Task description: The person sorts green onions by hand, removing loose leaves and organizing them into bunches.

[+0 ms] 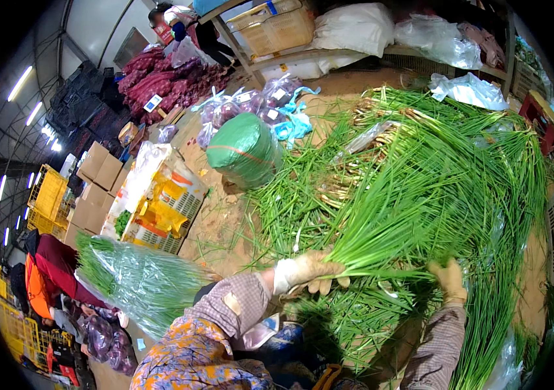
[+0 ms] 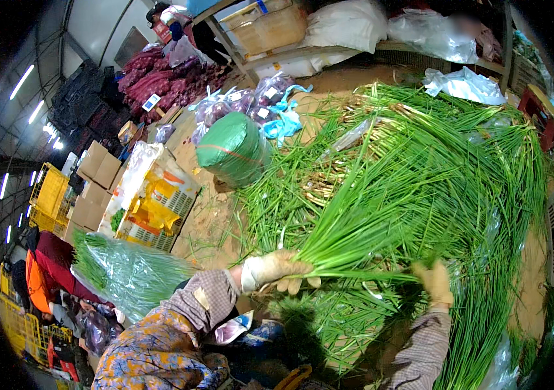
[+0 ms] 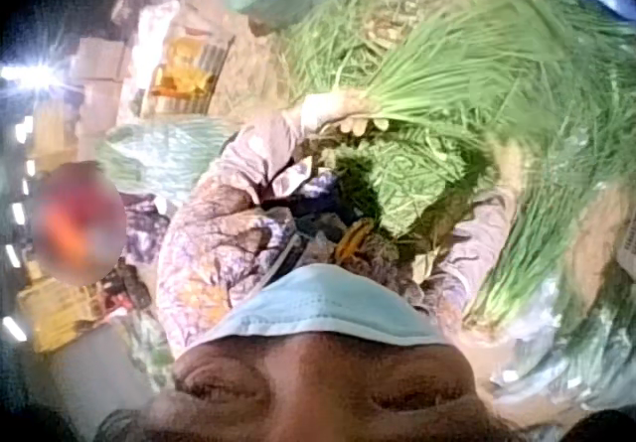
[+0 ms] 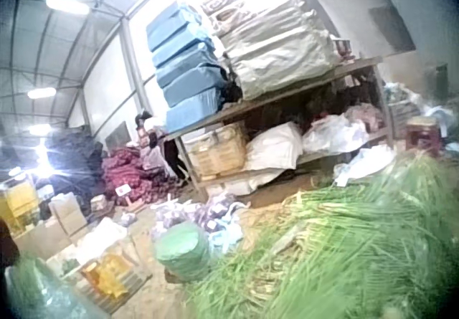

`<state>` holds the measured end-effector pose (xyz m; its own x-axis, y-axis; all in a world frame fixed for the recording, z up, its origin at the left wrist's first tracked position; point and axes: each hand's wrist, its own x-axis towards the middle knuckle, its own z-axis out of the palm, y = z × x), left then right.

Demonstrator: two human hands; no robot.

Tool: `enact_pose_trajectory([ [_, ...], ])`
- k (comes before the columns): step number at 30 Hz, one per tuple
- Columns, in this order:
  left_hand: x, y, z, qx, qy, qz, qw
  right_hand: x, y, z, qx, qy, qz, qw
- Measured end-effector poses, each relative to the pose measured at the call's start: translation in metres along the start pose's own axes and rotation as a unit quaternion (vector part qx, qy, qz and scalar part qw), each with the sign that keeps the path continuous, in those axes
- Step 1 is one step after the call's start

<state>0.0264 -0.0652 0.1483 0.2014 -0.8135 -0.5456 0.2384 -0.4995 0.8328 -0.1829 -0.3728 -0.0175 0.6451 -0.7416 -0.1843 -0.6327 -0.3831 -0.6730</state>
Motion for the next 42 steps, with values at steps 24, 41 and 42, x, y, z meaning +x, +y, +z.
enact_pose_trajectory([
  [24,-0.008,-0.021,0.006,0.072,-0.121,-0.237,0.961,-0.024,-0.092,-0.015,0.35,-0.114,-0.078,0.927],
  [41,-0.008,-0.022,0.002,-0.012,-0.091,-0.221,0.971,0.0,0.004,-0.024,0.068,0.097,0.083,0.989],
  [42,-0.002,-0.022,0.004,-0.021,-0.095,-0.225,0.97,0.005,0.017,-0.018,0.078,0.072,0.084,0.991],
])
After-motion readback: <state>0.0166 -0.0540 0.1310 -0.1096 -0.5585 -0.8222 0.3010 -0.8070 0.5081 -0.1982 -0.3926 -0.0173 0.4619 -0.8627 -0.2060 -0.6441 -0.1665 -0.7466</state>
